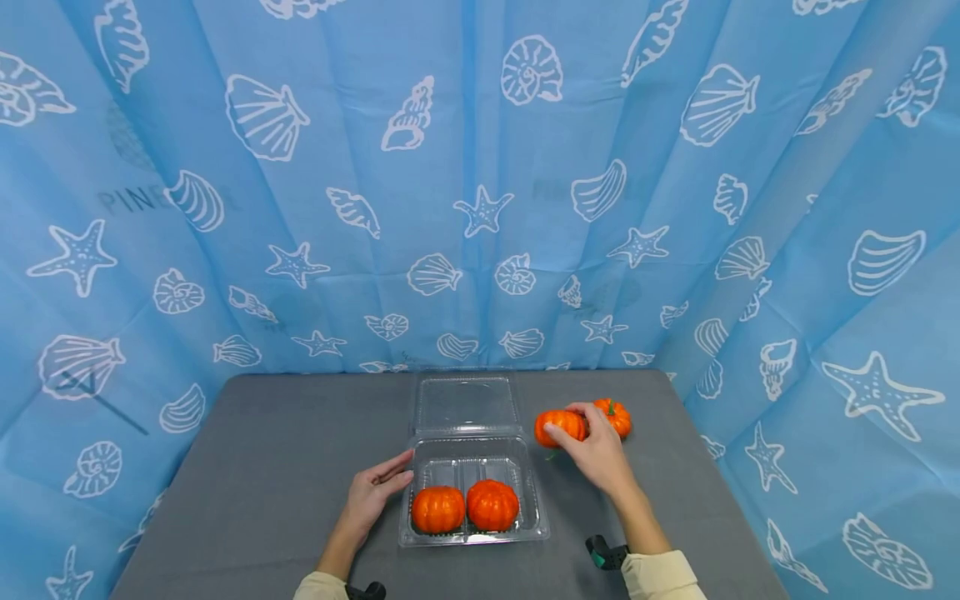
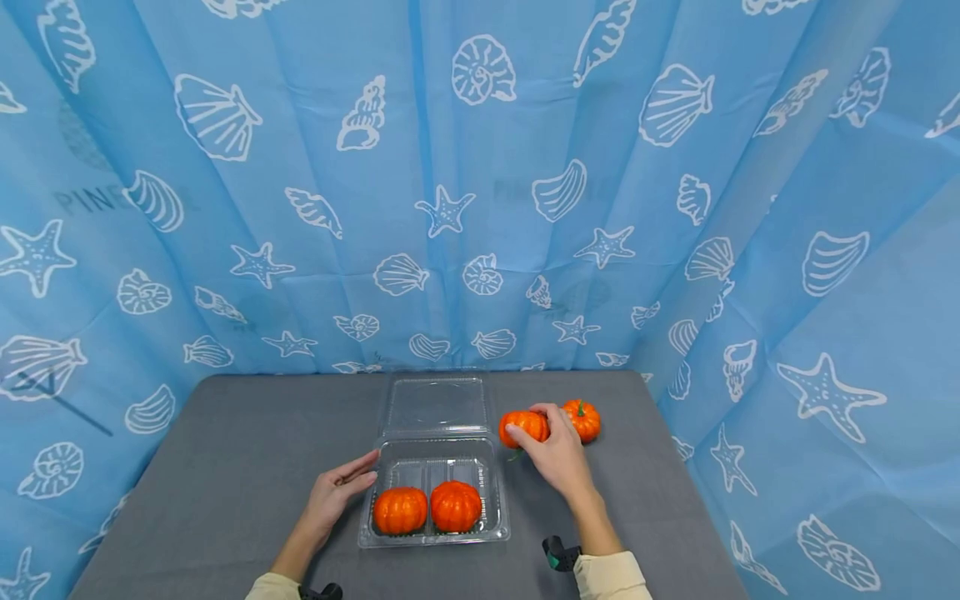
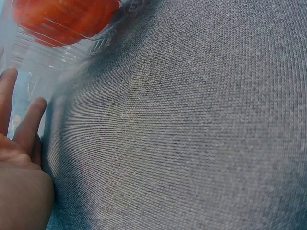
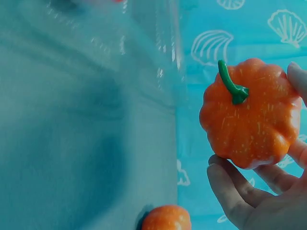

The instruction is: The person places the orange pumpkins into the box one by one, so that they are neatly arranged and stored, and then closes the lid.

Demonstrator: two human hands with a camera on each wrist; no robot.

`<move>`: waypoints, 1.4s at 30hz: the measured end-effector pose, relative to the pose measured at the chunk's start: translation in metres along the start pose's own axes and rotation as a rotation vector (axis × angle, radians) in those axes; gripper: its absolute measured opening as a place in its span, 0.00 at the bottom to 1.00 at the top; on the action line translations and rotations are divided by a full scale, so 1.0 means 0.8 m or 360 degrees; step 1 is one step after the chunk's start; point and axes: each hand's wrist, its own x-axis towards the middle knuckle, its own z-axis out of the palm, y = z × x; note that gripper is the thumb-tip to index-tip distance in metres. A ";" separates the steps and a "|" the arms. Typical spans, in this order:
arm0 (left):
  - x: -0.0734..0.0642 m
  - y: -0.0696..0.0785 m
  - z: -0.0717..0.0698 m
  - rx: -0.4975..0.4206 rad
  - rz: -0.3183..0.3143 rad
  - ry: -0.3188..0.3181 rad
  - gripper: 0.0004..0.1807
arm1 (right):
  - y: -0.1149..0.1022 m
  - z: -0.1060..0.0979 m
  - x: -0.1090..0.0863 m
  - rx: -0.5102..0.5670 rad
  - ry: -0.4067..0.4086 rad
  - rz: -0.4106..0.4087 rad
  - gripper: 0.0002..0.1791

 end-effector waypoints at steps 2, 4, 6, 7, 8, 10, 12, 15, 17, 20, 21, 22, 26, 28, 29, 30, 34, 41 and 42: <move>0.000 0.000 0.000 0.0000 -0.0006 0.0005 0.23 | -0.004 0.003 0.000 0.0068 -0.0018 0.0002 0.31; 0.000 0.000 0.001 0.0008 0.0003 0.0012 0.24 | -0.009 0.005 0.000 0.0107 -0.0030 0.0005 0.30; 0.001 -0.001 0.001 0.0012 0.0010 0.0018 0.24 | -0.013 0.008 0.000 0.0122 -0.0045 0.0014 0.29; 0.001 -0.001 0.001 0.0003 0.0001 0.0022 0.24 | -0.015 0.010 -0.001 0.0123 -0.0051 0.0016 0.29; 0.002 -0.002 0.001 0.0007 0.0010 0.0023 0.24 | -0.016 0.012 -0.001 0.0120 -0.0052 0.0028 0.29; 0.002 -0.003 0.001 0.0007 0.0022 0.0020 0.25 | -0.019 0.016 -0.002 0.0120 -0.0056 0.0034 0.29; 0.002 -0.003 0.000 -0.0005 0.0012 0.0018 0.25 | -0.021 0.022 -0.003 0.0126 -0.0066 0.0042 0.29; 0.002 -0.003 -0.001 -0.0006 0.0008 0.0013 0.24 | -0.023 0.029 -0.005 0.0139 -0.0089 0.0027 0.30; 0.002 -0.003 -0.001 -0.0010 -0.0005 0.0014 0.24 | -0.025 0.035 -0.006 0.0147 -0.0103 0.0008 0.30; 0.003 -0.003 -0.001 -0.0001 -0.0007 0.0016 0.24 | -0.027 0.043 -0.008 0.0150 -0.0106 -0.0038 0.29; 0.003 -0.003 -0.001 -0.0003 -0.0011 0.0017 0.24 | -0.027 0.045 -0.009 0.0156 -0.0107 -0.0051 0.29; 0.003 -0.003 -0.001 0.0000 -0.0006 0.0016 0.24 | -0.027 0.047 -0.010 0.0164 -0.0113 -0.0059 0.29; 0.003 -0.003 -0.001 0.0005 0.0018 0.0005 0.25 | -0.029 0.054 -0.013 0.0215 -0.0151 -0.0059 0.28; 0.002 -0.002 -0.001 -0.0007 0.0017 0.0003 0.25 | -0.029 0.057 -0.013 0.0240 -0.0166 -0.0067 0.28; 0.001 -0.002 0.000 -0.0014 0.0017 0.0003 0.25 | -0.029 0.059 -0.014 0.0252 -0.0175 -0.0069 0.28; 0.001 -0.001 0.000 -0.0029 0.0013 0.0000 0.25 | -0.029 0.060 -0.014 0.0263 -0.0181 -0.0070 0.28; 0.001 -0.001 0.000 -0.0053 0.0024 -0.0011 0.25 | -0.029 0.065 -0.016 0.0312 -0.0207 -0.0073 0.27; 0.001 -0.001 -0.001 -0.0012 0.0011 0.0002 0.25 | -0.029 0.075 -0.019 0.0257 -0.0261 -0.0079 0.27; 0.001 -0.001 -0.001 -0.0007 0.0012 0.0005 0.25 | -0.029 0.077 -0.019 0.0243 -0.0270 -0.0087 0.27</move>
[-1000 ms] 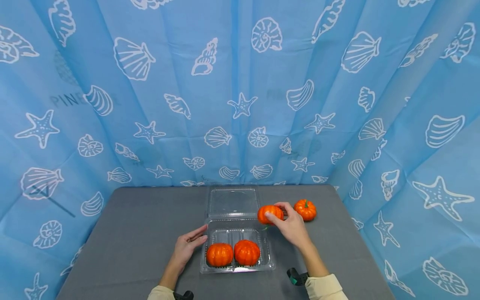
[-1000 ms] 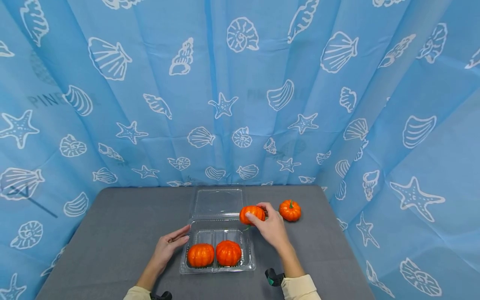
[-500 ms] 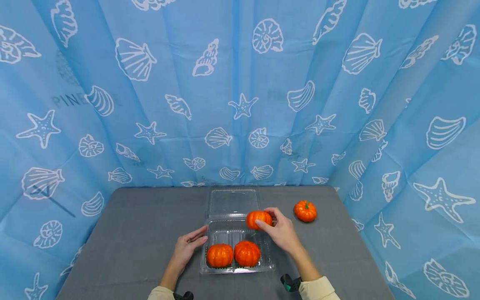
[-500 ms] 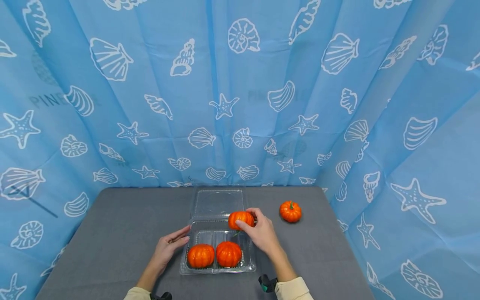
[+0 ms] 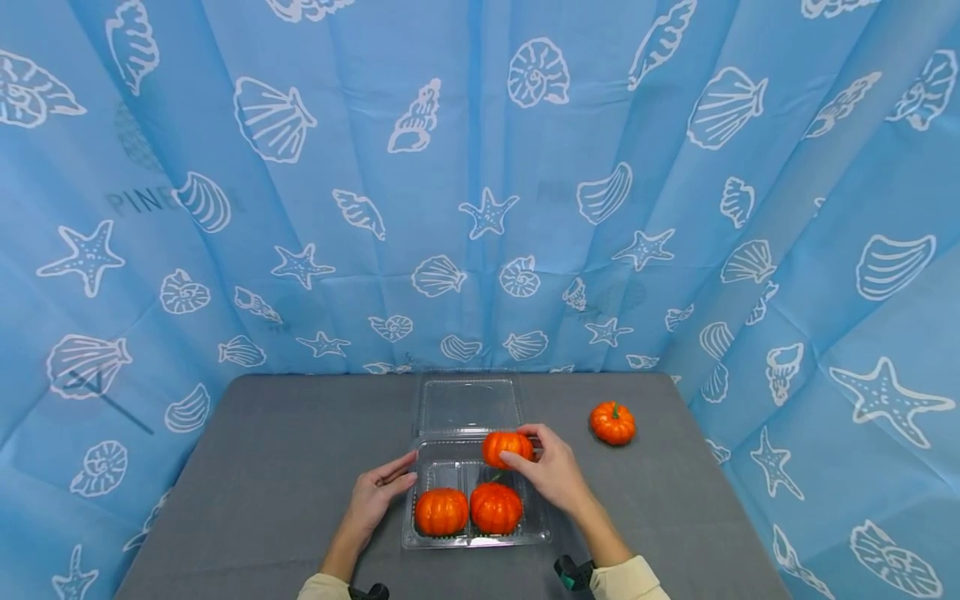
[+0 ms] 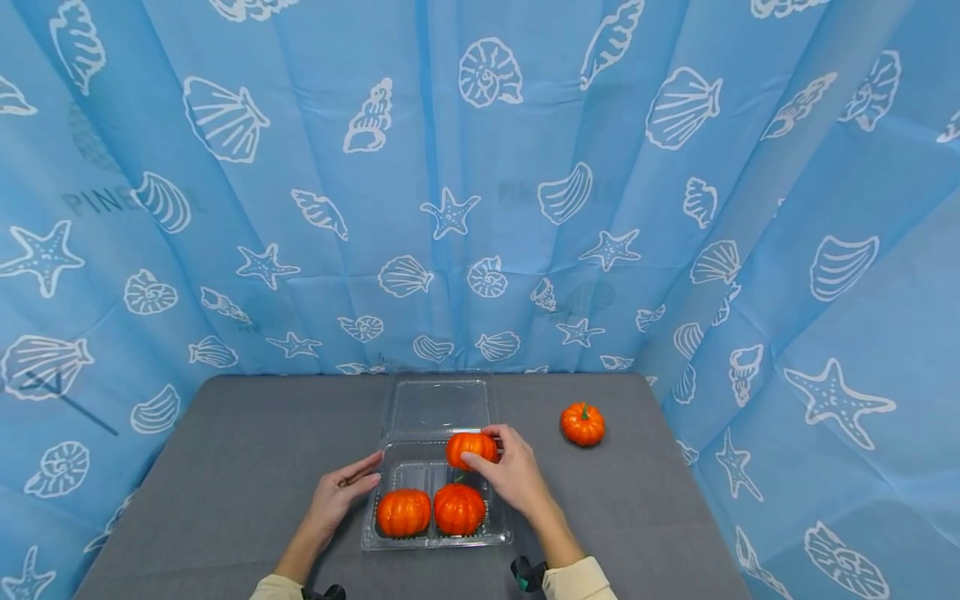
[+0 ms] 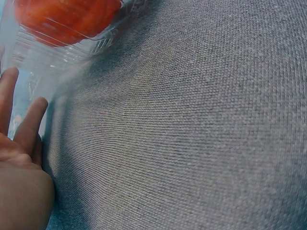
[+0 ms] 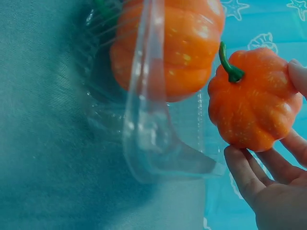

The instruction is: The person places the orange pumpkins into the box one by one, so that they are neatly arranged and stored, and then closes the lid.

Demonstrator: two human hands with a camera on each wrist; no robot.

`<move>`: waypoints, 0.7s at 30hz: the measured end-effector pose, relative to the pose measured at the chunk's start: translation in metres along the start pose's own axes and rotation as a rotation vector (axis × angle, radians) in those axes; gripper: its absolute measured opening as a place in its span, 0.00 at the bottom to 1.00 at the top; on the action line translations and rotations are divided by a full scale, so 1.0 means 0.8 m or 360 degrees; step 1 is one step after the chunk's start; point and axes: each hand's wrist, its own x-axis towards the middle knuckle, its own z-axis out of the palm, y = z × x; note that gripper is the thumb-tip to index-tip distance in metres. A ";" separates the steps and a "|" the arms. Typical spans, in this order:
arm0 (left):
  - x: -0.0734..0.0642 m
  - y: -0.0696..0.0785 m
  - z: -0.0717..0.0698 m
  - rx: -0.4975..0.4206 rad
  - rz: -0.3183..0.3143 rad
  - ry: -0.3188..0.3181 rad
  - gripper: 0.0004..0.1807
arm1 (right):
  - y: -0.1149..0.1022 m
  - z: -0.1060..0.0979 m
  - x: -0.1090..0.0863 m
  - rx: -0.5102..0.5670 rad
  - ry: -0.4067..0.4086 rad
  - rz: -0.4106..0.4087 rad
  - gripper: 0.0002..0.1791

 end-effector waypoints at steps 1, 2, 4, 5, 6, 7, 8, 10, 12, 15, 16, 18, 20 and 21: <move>0.000 0.000 0.000 0.0006 0.0010 0.0002 0.25 | 0.000 0.001 0.000 -0.0017 -0.0005 -0.0005 0.27; 0.000 0.000 0.000 0.0014 0.0018 0.0004 0.25 | 0.001 0.002 0.000 -0.0034 -0.0009 -0.0013 0.27; 0.000 0.000 0.001 0.0021 0.0029 0.0004 0.25 | 0.002 0.004 0.000 -0.0060 -0.0012 -0.0022 0.26; -0.001 0.000 0.001 0.0015 0.0028 0.0004 0.25 | 0.003 0.005 0.000 -0.0072 -0.0013 -0.0025 0.26; -0.001 0.000 0.001 0.0017 0.0034 0.0001 0.25 | 0.003 0.006 0.000 -0.0081 -0.0016 -0.0025 0.26; -0.001 0.000 0.001 0.0020 0.0043 -0.0003 0.25 | 0.003 0.007 0.000 -0.0088 -0.0017 -0.0023 0.26; -0.001 -0.001 0.001 0.0018 0.0044 -0.0005 0.25 | 0.004 0.007 0.000 -0.0093 -0.0019 -0.0022 0.26; -0.001 -0.001 0.001 0.0006 0.0041 -0.0008 0.24 | 0.004 0.008 0.000 -0.0091 -0.0024 -0.0016 0.27; -0.001 -0.001 0.001 -0.0003 0.0037 -0.0010 0.24 | 0.005 0.009 0.000 -0.0095 -0.0026 -0.0012 0.27; -0.001 0.000 0.001 -0.0014 0.0040 -0.0010 0.24 | 0.006 0.010 0.000 -0.0105 -0.0024 -0.0015 0.27; -0.002 0.000 0.001 -0.0016 0.0046 -0.0011 0.24 | 0.007 0.010 0.000 -0.0114 -0.0023 -0.0019 0.27; -0.002 0.001 0.001 -0.0023 0.0046 -0.0010 0.24 | 0.007 0.010 0.000 -0.0130 -0.0024 -0.0023 0.27; -0.002 0.001 0.001 -0.0032 0.0040 -0.0008 0.24 | 0.007 0.009 0.001 -0.0156 -0.0029 -0.0038 0.27; -0.002 0.001 0.000 -0.0035 0.0034 -0.0008 0.24 | 0.007 0.009 0.001 -0.0173 -0.0033 -0.0052 0.27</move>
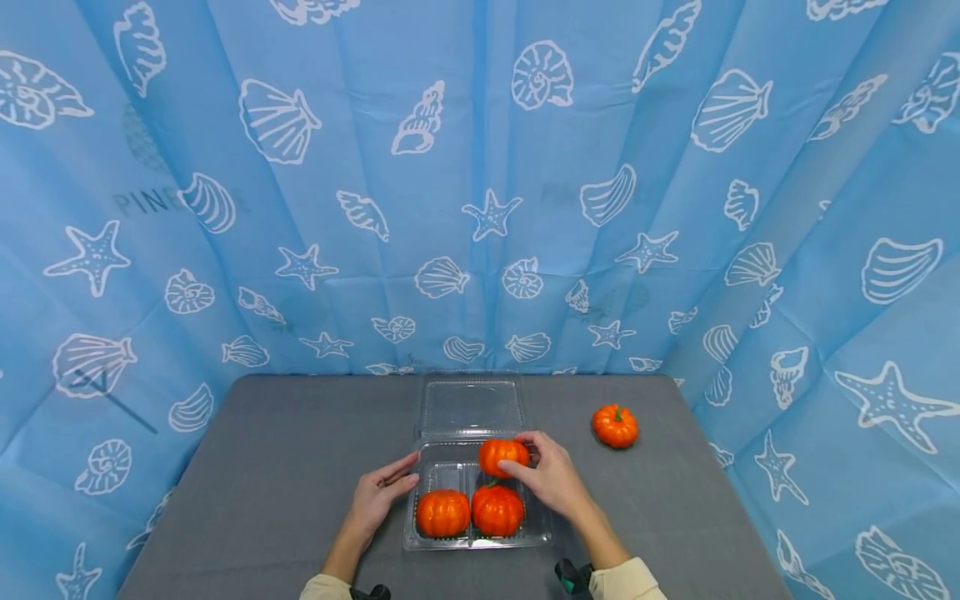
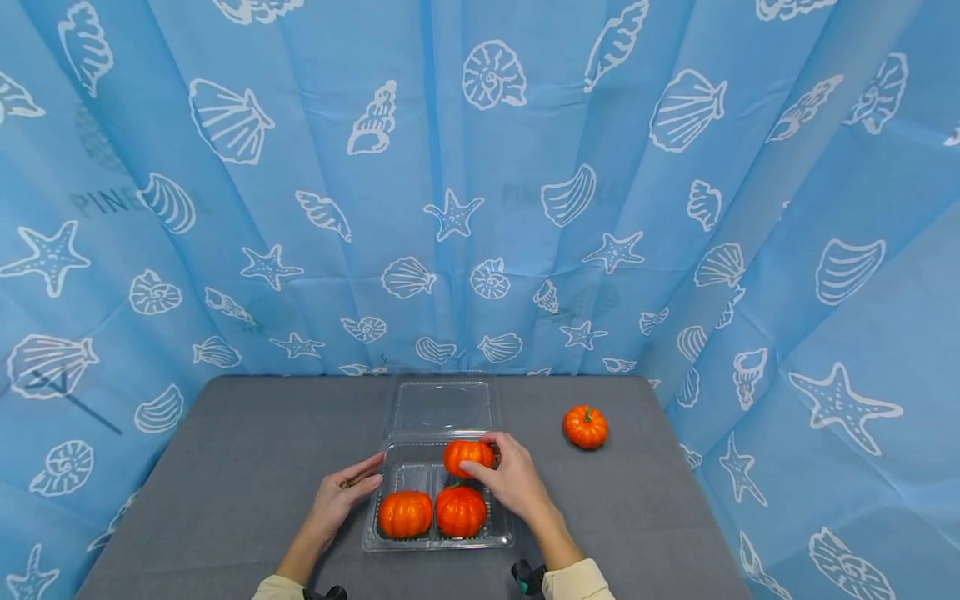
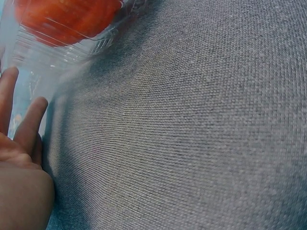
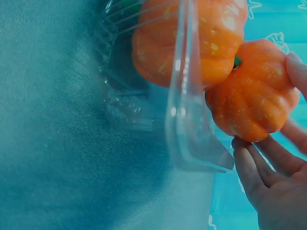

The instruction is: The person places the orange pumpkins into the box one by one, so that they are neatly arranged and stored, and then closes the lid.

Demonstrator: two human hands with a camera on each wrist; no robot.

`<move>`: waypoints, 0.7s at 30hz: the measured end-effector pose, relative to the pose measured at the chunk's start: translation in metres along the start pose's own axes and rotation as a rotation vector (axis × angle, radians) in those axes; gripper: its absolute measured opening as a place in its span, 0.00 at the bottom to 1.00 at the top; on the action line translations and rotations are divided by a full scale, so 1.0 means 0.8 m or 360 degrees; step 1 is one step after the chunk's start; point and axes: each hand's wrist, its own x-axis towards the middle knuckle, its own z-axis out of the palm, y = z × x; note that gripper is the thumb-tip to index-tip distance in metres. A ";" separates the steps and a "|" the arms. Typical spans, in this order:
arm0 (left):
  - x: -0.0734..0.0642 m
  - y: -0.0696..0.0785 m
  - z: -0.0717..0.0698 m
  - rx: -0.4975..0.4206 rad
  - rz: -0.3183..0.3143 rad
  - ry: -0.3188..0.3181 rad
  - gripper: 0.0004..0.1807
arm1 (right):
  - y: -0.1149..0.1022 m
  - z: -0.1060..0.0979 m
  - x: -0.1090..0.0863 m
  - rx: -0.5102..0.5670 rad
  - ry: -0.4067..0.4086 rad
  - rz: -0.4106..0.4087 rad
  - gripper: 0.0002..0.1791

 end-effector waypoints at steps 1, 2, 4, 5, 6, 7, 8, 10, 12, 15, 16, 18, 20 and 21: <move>0.000 0.000 0.000 0.0011 0.0005 -0.0004 0.24 | 0.000 -0.001 0.000 -0.0018 -0.0010 -0.0015 0.27; 0.000 0.000 0.000 0.0010 -0.0005 -0.0004 0.24 | 0.000 -0.002 0.000 -0.0044 -0.0020 -0.0034 0.26; 0.000 -0.001 0.000 0.0017 -0.0016 -0.0004 0.24 | 0.000 -0.003 0.001 -0.0106 -0.0039 -0.0087 0.26; 0.001 -0.001 -0.001 0.0015 -0.0027 -0.0001 0.24 | 0.001 -0.004 0.001 -0.0140 -0.0050 -0.0110 0.26; 0.001 -0.001 -0.001 0.0014 -0.0030 0.0000 0.24 | 0.001 -0.005 0.001 -0.0175 -0.0057 -0.0127 0.25; 0.001 -0.002 -0.001 0.0015 -0.0029 0.0000 0.24 | 0.002 -0.006 0.002 -0.0204 -0.0066 -0.0142 0.24; 0.001 -0.002 -0.001 0.0007 -0.0038 0.0004 0.24 | 0.002 -0.007 0.002 -0.0230 -0.0072 -0.0157 0.24; 0.001 -0.002 -0.002 0.0009 -0.0030 0.0003 0.24 | 0.003 -0.009 0.003 -0.0260 -0.0091 -0.0182 0.22; 0.002 -0.002 -0.002 0.0011 -0.0024 0.0002 0.24 | 0.005 -0.010 0.003 -0.0288 -0.0103 -0.0220 0.20; 0.002 -0.001 -0.001 0.0015 -0.0028 0.0006 0.24 | 0.006 -0.010 0.003 -0.0320 -0.0126 -0.0281 0.19; 0.002 -0.001 -0.001 0.0015 -0.0031 0.0007 0.24 | 0.007 -0.009 0.003 -0.0334 -0.0128 -0.0296 0.19; 0.002 -0.001 -0.001 0.0014 -0.0039 0.0007 0.25 | 0.008 -0.008 0.003 -0.0344 -0.0135 -0.0316 0.18; 0.002 -0.001 -0.001 0.0016 -0.0040 0.0004 0.25 | 0.009 -0.008 0.003 -0.0350 -0.0140 -0.0328 0.18; 0.002 -0.001 -0.001 0.0015 -0.0044 0.0003 0.25 | 0.009 -0.007 0.003 -0.0348 -0.0144 -0.0325 0.18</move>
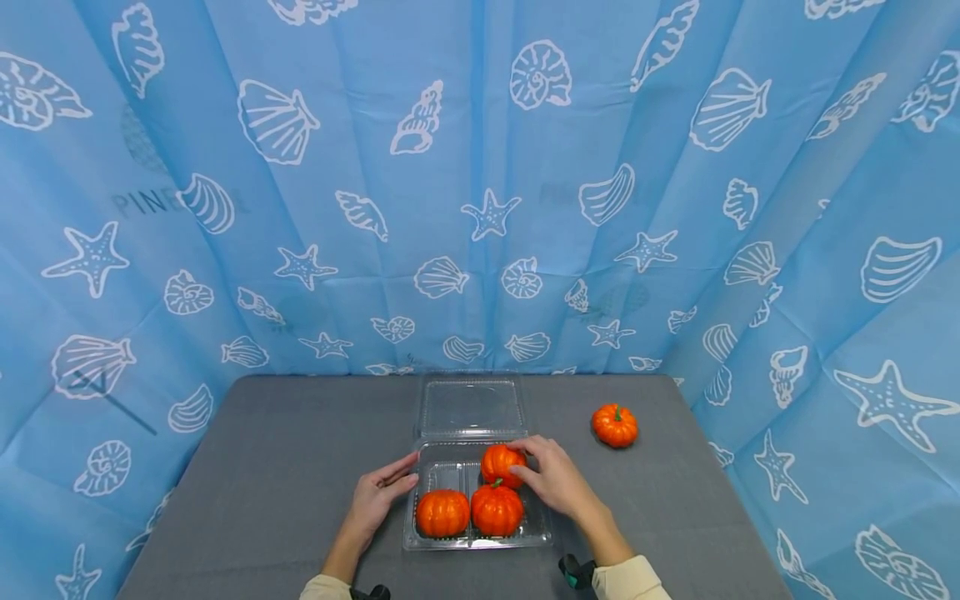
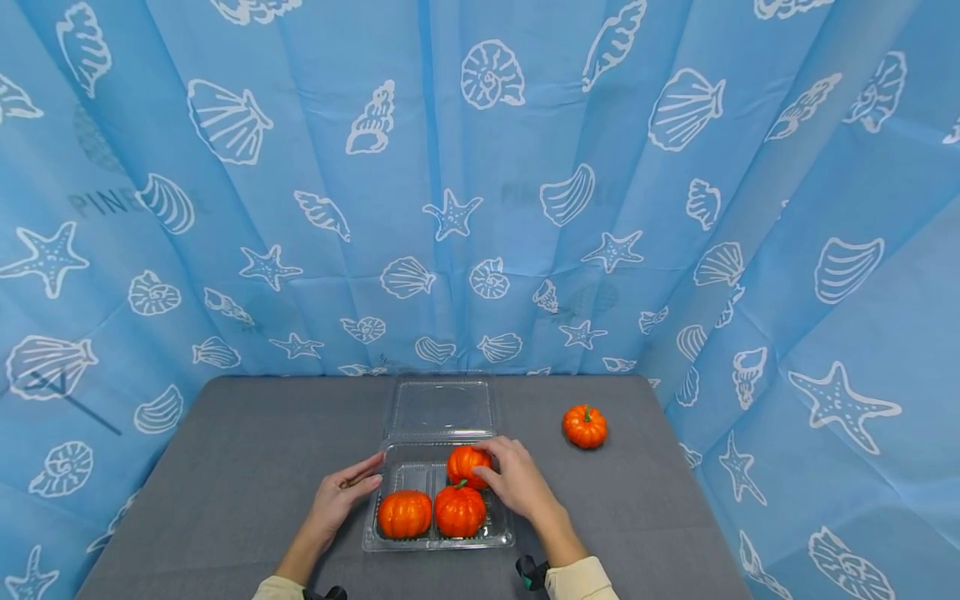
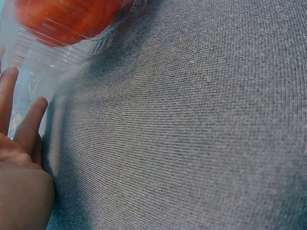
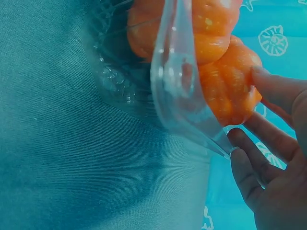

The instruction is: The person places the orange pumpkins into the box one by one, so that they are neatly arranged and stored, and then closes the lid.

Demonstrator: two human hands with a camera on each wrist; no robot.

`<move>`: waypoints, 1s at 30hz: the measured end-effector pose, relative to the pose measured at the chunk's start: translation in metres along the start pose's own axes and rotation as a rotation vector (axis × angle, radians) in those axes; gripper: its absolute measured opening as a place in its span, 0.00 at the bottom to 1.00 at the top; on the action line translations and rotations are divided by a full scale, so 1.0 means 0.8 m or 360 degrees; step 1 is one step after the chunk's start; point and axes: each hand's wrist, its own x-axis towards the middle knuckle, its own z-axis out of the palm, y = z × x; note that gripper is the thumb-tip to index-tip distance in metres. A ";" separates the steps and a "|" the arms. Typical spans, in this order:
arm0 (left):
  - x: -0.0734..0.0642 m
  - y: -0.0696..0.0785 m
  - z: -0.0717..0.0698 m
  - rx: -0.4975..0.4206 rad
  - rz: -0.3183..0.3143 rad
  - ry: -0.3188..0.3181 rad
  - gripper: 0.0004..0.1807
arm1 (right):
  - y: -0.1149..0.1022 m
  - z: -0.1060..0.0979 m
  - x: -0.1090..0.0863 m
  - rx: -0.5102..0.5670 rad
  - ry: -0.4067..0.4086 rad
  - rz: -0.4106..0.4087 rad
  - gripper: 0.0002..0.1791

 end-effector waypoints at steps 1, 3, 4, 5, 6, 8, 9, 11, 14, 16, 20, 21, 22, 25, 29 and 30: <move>0.000 0.000 0.000 -0.0004 -0.0007 -0.0001 0.24 | 0.000 0.000 0.000 -0.0003 -0.0004 0.0002 0.18; 0.000 0.000 0.000 -0.0008 -0.0012 -0.0003 0.24 | 0.000 -0.001 -0.001 -0.0001 -0.0014 0.0007 0.18; -0.001 0.000 0.000 -0.0008 -0.0012 -0.0004 0.24 | 0.000 -0.001 -0.001 -0.0005 -0.0018 0.0013 0.19; -0.001 0.000 -0.001 -0.0009 -0.0014 -0.0004 0.24 | 0.000 -0.002 -0.001 -0.0003 -0.0022 0.0019 0.19; -0.001 0.000 0.000 -0.0011 -0.0012 -0.0006 0.24 | -0.001 -0.003 -0.002 -0.0007 -0.0024 0.0024 0.19; -0.001 0.000 0.000 -0.0010 -0.0009 -0.0006 0.24 | -0.002 -0.005 -0.002 0.0001 -0.0026 0.0044 0.19; -0.001 0.001 0.000 -0.0008 -0.0006 -0.0005 0.24 | -0.002 -0.006 -0.002 0.0009 -0.0028 0.0053 0.18; -0.001 0.001 0.000 -0.0005 0.0000 -0.0002 0.24 | -0.002 -0.009 -0.001 0.0008 -0.0027 0.0063 0.18; -0.001 0.001 0.001 -0.0004 0.0010 0.0007 0.23 | -0.002 -0.013 -0.001 -0.0019 -0.0011 0.0060 0.19; -0.001 0.001 0.001 -0.0008 0.0018 0.0009 0.23 | -0.001 -0.017 -0.001 -0.0050 -0.0005 0.0036 0.19; -0.001 0.000 0.001 -0.0006 0.0022 0.0013 0.23 | 0.000 -0.024 -0.003 -0.0159 -0.0009 -0.0027 0.23; -0.001 0.001 0.002 -0.0006 0.0016 0.0017 0.23 | 0.001 -0.026 -0.004 -0.0193 -0.0008 -0.0041 0.24; -0.001 0.001 0.002 -0.0001 0.0020 0.0022 0.23 | 0.001 -0.028 -0.004 -0.0231 -0.0001 -0.0046 0.26; -0.003 0.001 0.003 0.0014 0.0056 0.0038 0.23 | 0.003 -0.030 -0.005 -0.0345 0.0054 -0.0034 0.30; -0.004 0.002 0.003 0.0017 0.0085 0.0040 0.24 | 0.009 -0.031 -0.003 -0.0522 0.0153 -0.0025 0.34; -0.004 0.003 0.003 0.0017 0.0082 0.0037 0.24 | 0.012 -0.032 -0.003 -0.0582 0.0180 -0.0030 0.35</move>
